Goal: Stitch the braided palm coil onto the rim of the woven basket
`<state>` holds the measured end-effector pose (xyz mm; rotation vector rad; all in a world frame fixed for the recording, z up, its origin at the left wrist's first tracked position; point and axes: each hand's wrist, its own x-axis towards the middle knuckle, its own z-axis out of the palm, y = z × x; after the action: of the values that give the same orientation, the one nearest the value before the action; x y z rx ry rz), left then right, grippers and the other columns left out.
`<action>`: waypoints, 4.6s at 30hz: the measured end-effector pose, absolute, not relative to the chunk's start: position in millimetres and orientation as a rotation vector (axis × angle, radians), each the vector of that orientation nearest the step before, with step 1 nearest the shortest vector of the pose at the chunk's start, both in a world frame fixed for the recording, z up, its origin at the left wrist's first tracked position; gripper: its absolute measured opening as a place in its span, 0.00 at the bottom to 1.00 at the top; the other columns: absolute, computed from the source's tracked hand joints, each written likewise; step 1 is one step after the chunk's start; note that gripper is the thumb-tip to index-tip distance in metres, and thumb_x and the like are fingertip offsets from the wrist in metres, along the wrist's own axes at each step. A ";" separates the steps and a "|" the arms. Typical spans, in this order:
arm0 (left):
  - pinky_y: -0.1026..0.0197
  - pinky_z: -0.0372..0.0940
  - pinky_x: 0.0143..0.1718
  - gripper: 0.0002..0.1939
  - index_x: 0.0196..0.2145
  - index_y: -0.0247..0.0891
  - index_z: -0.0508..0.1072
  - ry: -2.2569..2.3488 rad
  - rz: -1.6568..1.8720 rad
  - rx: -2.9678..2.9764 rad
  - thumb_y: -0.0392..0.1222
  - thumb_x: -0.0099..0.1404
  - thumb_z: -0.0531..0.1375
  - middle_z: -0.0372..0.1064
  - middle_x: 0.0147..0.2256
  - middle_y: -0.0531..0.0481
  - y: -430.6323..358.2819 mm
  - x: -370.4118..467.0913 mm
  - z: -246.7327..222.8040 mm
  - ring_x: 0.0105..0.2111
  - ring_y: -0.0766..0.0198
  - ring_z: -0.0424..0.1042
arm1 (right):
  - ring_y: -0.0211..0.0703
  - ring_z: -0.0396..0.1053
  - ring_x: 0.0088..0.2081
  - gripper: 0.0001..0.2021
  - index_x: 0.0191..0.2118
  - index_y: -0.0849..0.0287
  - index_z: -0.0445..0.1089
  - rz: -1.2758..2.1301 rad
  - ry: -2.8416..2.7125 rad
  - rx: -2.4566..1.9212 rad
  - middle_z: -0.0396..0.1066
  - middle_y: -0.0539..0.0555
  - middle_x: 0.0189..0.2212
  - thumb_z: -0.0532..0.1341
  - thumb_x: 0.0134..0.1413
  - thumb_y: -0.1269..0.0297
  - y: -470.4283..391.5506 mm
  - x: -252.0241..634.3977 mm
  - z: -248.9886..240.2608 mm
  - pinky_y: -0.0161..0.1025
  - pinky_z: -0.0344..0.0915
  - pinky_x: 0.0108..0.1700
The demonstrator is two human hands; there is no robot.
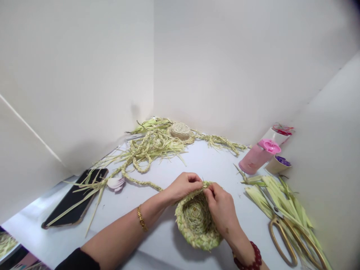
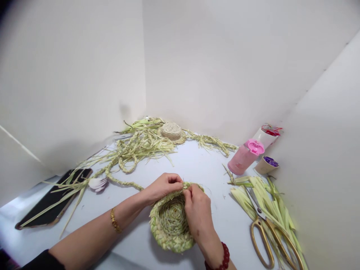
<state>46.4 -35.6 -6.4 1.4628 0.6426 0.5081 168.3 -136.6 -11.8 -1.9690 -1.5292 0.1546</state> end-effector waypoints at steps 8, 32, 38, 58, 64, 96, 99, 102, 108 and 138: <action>0.66 0.52 0.27 0.10 0.25 0.34 0.68 0.713 0.561 1.646 0.44 0.54 0.56 0.59 0.22 0.56 -35.1 46.2 -3.2 0.24 0.69 0.56 | 0.45 0.63 0.37 0.08 0.32 0.58 0.69 -0.032 -1.668 -1.890 0.68 0.54 0.31 0.56 0.54 0.61 -116.7 190.4 23.1 0.39 0.56 0.40; 0.67 0.52 0.25 0.11 0.28 0.34 0.68 0.730 0.465 1.673 0.46 0.55 0.56 0.60 0.23 0.54 -29.4 44.6 -6.4 0.24 0.69 0.56 | 0.33 0.51 0.17 0.11 0.27 0.58 0.61 0.361 -1.489 -1.669 0.55 0.44 0.14 0.53 0.56 0.58 -64.0 245.4 89.3 0.31 0.47 0.22; 0.67 0.50 0.24 0.10 0.29 0.34 0.68 0.701 0.446 1.696 0.46 0.56 0.55 0.57 0.22 0.56 -28.5 42.7 -5.7 0.22 0.70 0.54 | 0.41 0.61 0.24 0.14 0.41 0.65 0.66 -1.053 -0.971 -1.828 0.66 0.56 0.25 0.48 0.60 0.63 -95.2 302.2 138.0 0.38 0.50 0.28; 0.67 0.51 0.25 0.10 0.29 0.34 0.69 0.670 0.497 1.730 0.44 0.57 0.55 0.58 0.23 0.55 -32.4 44.8 -2.4 0.24 0.70 0.55 | 0.33 0.50 0.20 0.14 0.21 0.59 0.58 0.350 -2.135 -1.826 0.54 0.45 0.15 0.53 0.56 0.61 -86.0 228.5 53.4 0.33 0.44 0.25; 0.67 0.53 0.26 0.09 0.30 0.34 0.70 0.683 0.507 1.708 0.42 0.55 0.55 0.61 0.25 0.55 -33.9 46.1 -3.8 0.25 0.69 0.57 | 0.36 0.59 0.24 0.10 0.30 0.57 0.65 0.306 -2.043 -1.860 0.65 0.48 0.21 0.53 0.56 0.58 -84.4 238.2 62.3 0.32 0.49 0.27; 0.68 0.53 0.26 0.09 0.28 0.34 0.69 0.655 0.479 1.728 0.43 0.55 0.54 0.60 0.24 0.55 -35.5 43.9 1.7 0.25 0.69 0.56 | 0.53 0.72 0.37 0.12 0.39 0.69 0.69 -0.125 -1.564 -2.693 0.72 0.69 0.33 0.50 0.54 0.77 -52.0 284.4 -12.5 0.41 0.62 0.36; 0.68 0.53 0.26 0.09 0.29 0.34 0.69 0.648 0.463 1.718 0.42 0.55 0.54 0.60 0.24 0.54 -35.4 42.9 3.9 0.25 0.69 0.56 | 0.54 0.72 0.37 0.11 0.37 0.72 0.71 0.008 -1.583 -2.663 0.71 0.73 0.32 0.52 0.52 0.76 -52.3 288.7 -9.1 0.43 0.63 0.35; 0.68 0.53 0.26 0.09 0.29 0.34 0.70 0.652 0.458 1.726 0.42 0.55 0.55 0.59 0.24 0.55 -34.6 42.9 4.2 0.25 0.69 0.56 | 0.47 0.70 0.36 0.14 0.42 0.66 0.71 0.130 -1.702 -2.483 0.72 0.64 0.33 0.51 0.55 0.71 -52.2 279.6 13.2 0.39 0.62 0.35; 0.67 0.54 0.28 0.10 0.30 0.34 0.70 0.623 0.488 1.736 0.43 0.57 0.54 0.61 0.26 0.54 -32.7 44.6 -0.6 0.27 0.69 0.57 | 0.33 0.55 0.23 0.12 0.35 0.60 0.71 0.980 -2.127 -1.671 0.59 0.45 0.20 0.58 0.50 0.58 -65.4 236.4 48.1 0.30 0.51 0.23; 0.68 0.52 0.24 0.08 0.28 0.34 0.68 0.673 0.396 1.685 0.41 0.53 0.54 0.58 0.23 0.56 -34.6 43.7 2.7 0.24 0.70 0.55 | 0.46 0.63 0.31 0.14 0.40 0.70 0.69 -0.456 -1.416 -2.334 0.68 0.66 0.30 0.49 0.59 0.67 3.3 320.0 121.0 0.39 0.47 0.30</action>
<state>43.7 -34.6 2.7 1.6845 0.6732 0.3964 320.0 3.3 121.0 -2.3337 -1.4155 -0.4557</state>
